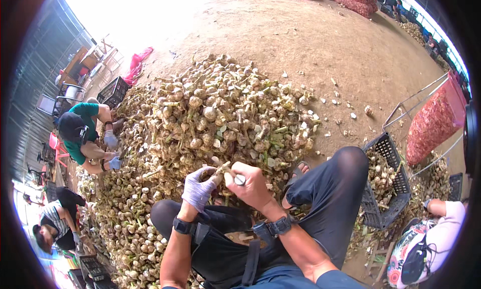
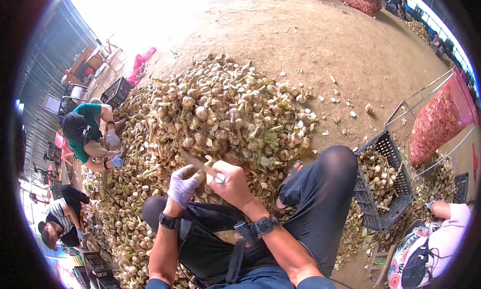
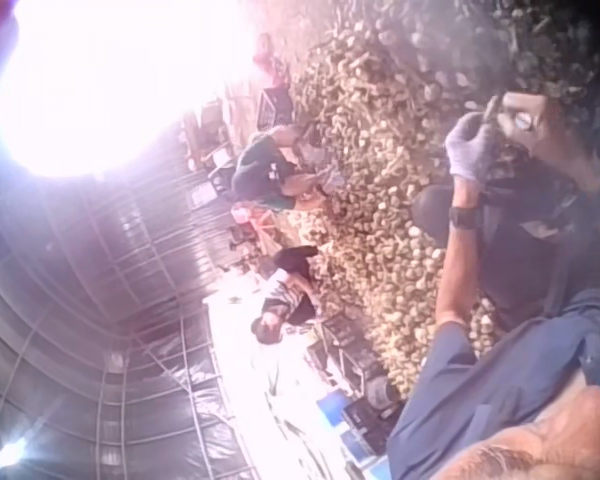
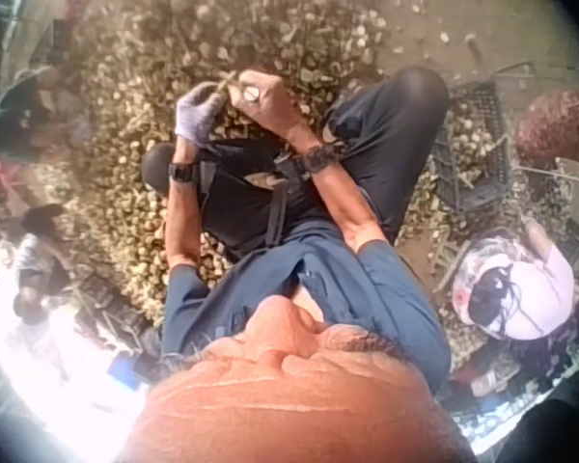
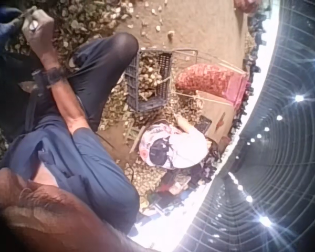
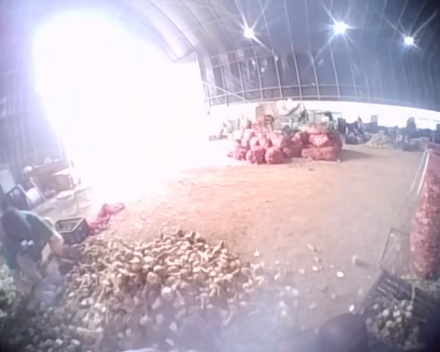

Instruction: Cleaning and trimming garlic bulbs using a cleaver to remove roots and dirt.

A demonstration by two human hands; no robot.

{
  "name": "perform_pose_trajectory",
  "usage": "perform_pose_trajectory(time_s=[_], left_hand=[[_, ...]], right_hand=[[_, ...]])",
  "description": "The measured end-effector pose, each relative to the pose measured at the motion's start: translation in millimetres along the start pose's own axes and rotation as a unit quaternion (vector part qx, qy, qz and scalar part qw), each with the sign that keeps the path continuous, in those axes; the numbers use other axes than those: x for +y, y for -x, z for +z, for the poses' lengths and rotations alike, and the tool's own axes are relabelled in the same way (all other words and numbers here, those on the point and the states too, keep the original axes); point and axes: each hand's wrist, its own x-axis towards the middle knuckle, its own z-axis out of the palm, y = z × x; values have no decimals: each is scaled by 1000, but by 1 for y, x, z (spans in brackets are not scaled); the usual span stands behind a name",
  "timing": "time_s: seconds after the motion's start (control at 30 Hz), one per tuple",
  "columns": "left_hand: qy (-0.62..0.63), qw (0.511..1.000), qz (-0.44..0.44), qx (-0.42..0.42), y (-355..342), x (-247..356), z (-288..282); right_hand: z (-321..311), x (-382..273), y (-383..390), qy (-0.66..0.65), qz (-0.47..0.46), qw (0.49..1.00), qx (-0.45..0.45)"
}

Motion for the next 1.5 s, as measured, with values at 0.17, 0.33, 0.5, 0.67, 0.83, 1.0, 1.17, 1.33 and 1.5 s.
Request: perform_pose_trajectory(time_s=[0.17,0.33,0.5,0.67,0.83,1.0,1.17,1.33,1.5], left_hand=[[-28,999,14,12,-2,-6,-9],[-2,999,-12,34,12,14,-21],[0,999,-26,29,24,18,-23],[105,993,-49,-4,19,3,-29],[234,957,-148,-85,20,27,-13],[339,898,-177,-218,15,10,-27],[615,788,16,-15,53,3,-93],[718,583,373,68,136,1,-216],[71,938,177,288,87,40,-173]], right_hand=[[19,69,38,64,48,997,11],[34,95,62,104,139,985,14],[38,92,54,-2,195,980,48],[36,60,35,28,113,993,0],[29,53,30,33,88,994,-55],[43,140,75,190,236,951,-69],[43,142,67,26,326,945,7],[47,125,58,-88,365,925,51],[49,129,59,-168,384,903,98]])
